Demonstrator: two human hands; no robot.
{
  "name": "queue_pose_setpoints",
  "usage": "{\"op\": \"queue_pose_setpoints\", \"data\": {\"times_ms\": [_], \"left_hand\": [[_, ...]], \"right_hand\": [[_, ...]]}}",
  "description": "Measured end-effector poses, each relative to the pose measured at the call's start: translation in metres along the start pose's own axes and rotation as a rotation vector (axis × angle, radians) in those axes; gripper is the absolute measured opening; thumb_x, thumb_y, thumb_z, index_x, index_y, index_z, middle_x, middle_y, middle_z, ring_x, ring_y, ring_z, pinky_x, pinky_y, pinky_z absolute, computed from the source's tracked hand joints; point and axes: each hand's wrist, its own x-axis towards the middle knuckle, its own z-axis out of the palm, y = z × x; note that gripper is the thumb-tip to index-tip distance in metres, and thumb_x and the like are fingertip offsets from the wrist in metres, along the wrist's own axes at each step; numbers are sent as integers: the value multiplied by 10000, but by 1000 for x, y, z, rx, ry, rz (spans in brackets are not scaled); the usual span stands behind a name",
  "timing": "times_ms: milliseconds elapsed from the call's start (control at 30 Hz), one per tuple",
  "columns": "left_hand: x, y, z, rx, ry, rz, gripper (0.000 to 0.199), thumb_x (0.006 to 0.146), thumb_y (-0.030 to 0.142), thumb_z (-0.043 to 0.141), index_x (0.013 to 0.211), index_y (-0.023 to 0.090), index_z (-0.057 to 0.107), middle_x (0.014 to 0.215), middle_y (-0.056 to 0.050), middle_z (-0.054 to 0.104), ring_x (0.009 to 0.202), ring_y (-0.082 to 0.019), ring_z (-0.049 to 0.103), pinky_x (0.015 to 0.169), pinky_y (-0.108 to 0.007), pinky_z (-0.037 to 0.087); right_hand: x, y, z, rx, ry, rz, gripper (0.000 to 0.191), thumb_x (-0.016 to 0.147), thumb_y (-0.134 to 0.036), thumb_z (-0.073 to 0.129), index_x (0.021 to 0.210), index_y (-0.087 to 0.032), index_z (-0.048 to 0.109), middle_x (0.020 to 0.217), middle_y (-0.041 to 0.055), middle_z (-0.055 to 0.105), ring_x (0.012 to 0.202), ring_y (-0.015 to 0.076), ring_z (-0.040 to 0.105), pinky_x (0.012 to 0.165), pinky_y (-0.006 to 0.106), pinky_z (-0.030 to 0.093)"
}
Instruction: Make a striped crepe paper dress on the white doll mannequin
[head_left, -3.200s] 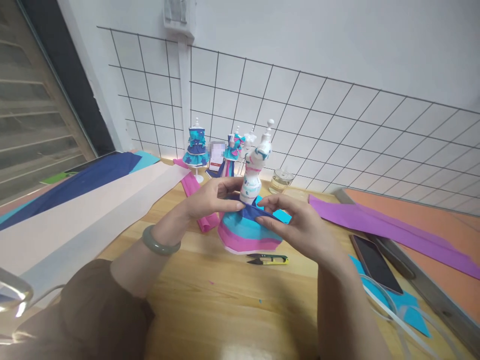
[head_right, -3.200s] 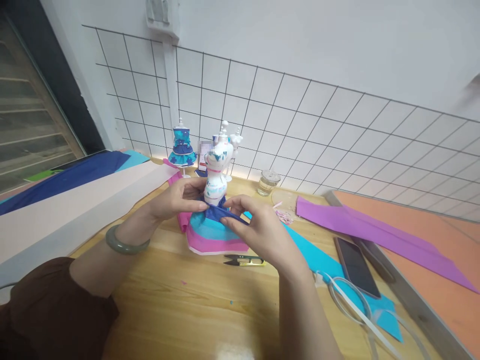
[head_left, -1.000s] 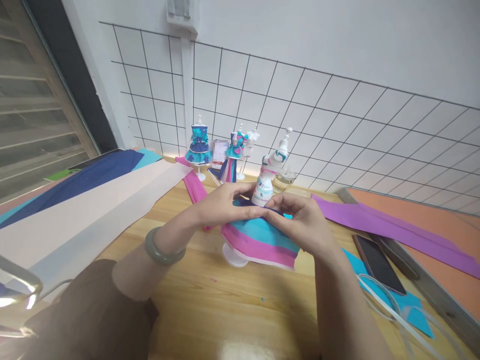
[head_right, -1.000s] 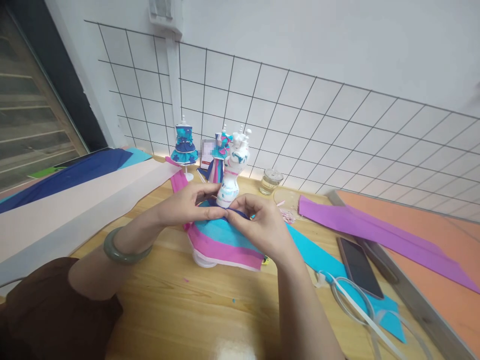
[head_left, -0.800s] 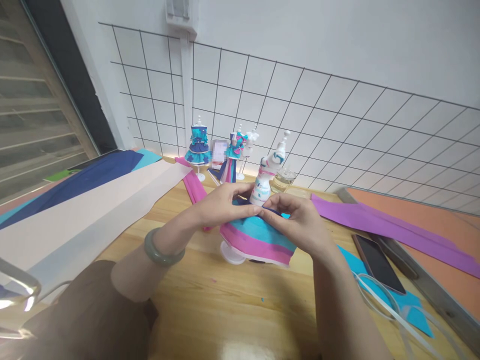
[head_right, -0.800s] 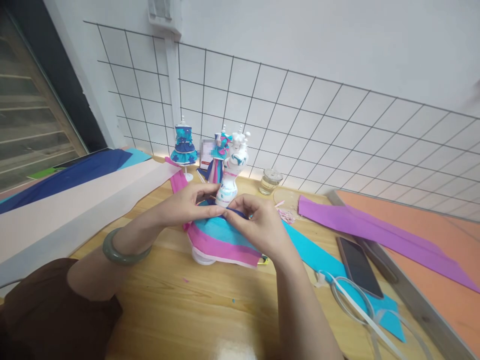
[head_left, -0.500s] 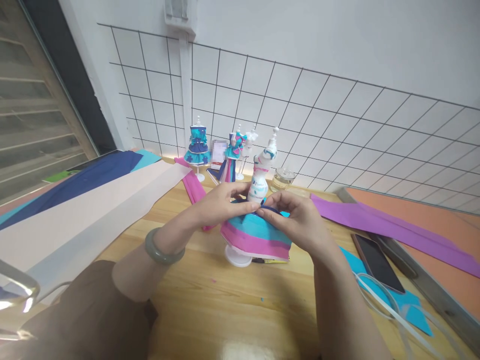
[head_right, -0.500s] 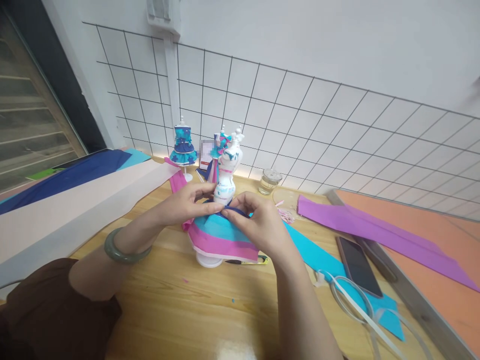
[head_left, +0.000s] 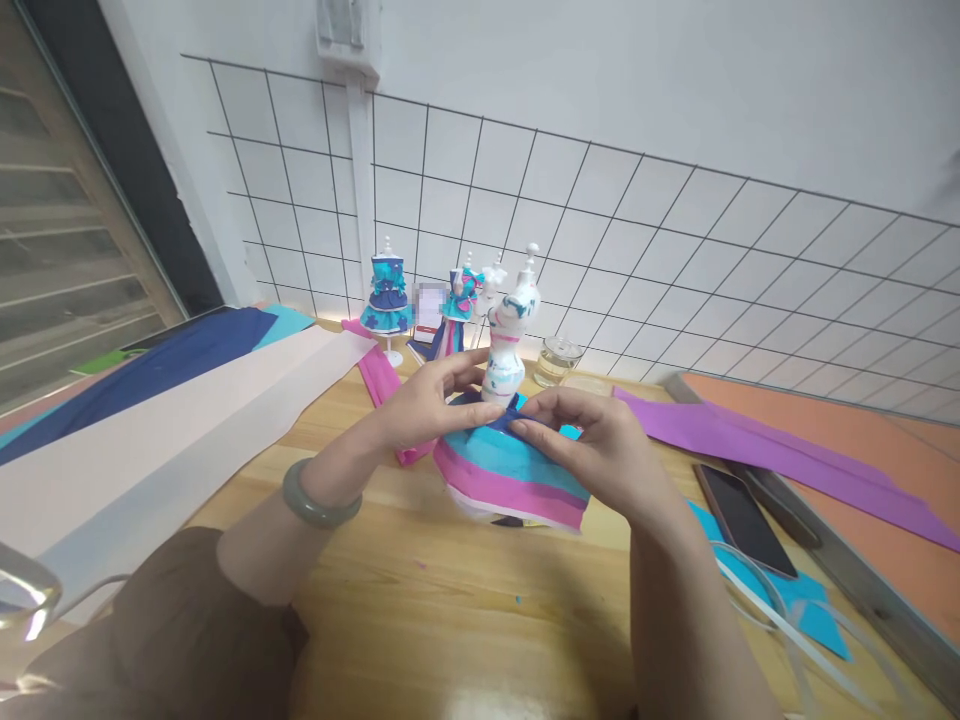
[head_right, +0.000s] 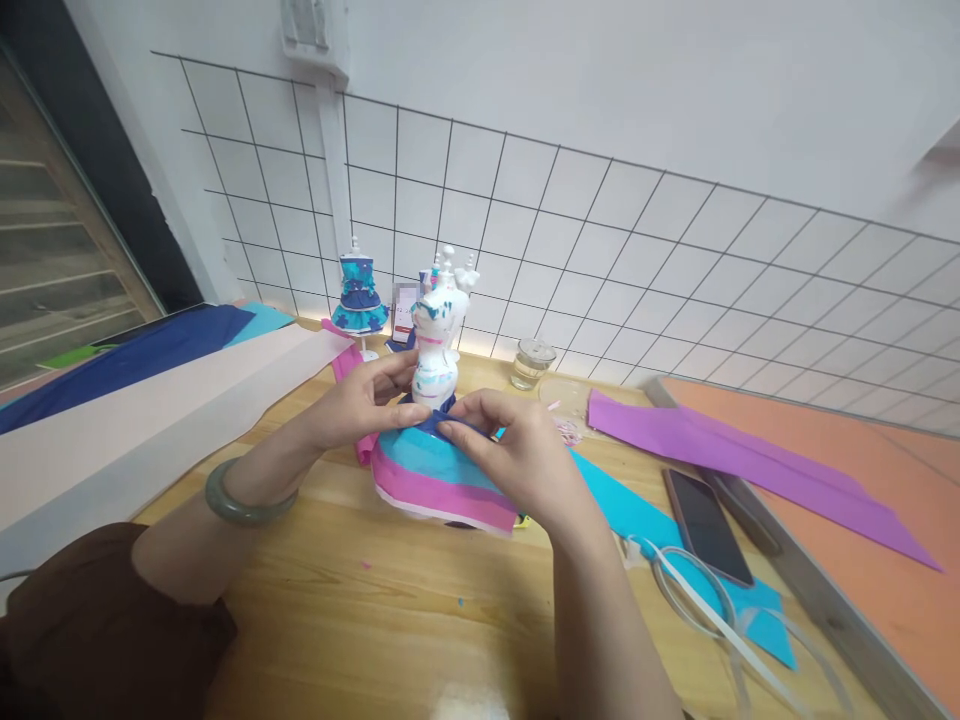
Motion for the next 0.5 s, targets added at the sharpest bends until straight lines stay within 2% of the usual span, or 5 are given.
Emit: {"op": "queue_pose_setpoints", "data": {"times_ms": [133, 233, 367, 433, 500], "left_hand": [[0, 3, 0, -47, -50, -13, 533, 746, 258, 676, 1245, 149, 522, 1222, -127, 592, 1119, -254, 553, 925, -350, 448], [0, 4, 0, -70, -35, -34, 525, 728, 252, 689, 1220, 143, 540, 1235, -133, 584, 1141, -269, 538, 922, -355, 449], [2, 2, 2, -92, 45, -71, 551, 698, 252, 711, 1211, 143, 541, 1172, -128, 614, 1126, -268, 543, 911, -365, 452], [4, 2, 4, -108, 108, -113, 554, 694, 267, 711, 1208, 148, 539, 1093, -115, 642, 1067, -252, 573, 864, -356, 471], [5, 1, 4, -120, 197, -166, 523, 697, 290, 701, 1181, 155, 554, 1021, -98, 658, 980, -225, 603, 791, -326, 487]], "right_hand": [[-1, 1, 0, 10, -29, -13, 128, 840, -309, 596, 804, -209, 667, 755, 0, 677, 666, 126, 574, 578, 240, 454], [-1, 2, 1, 9, -18, -11, 138, 829, -334, 609, 880, -215, 659, 782, 8, 679, 682, 140, 584, 585, 256, 465], [1, 2, 3, -73, 98, -116, 195, 797, -357, 650, 919, -211, 605, 868, 33, 644, 799, 175, 586, 674, 297, 476], [1, -1, 5, -157, 156, -219, 205, 793, -343, 659, 924, -210, 574, 915, 46, 612, 872, 192, 565, 743, 323, 462], [0, -6, 8, -263, 156, -311, 228, 793, -357, 657, 932, -205, 558, 931, 60, 585, 900, 208, 542, 765, 340, 444]]}}
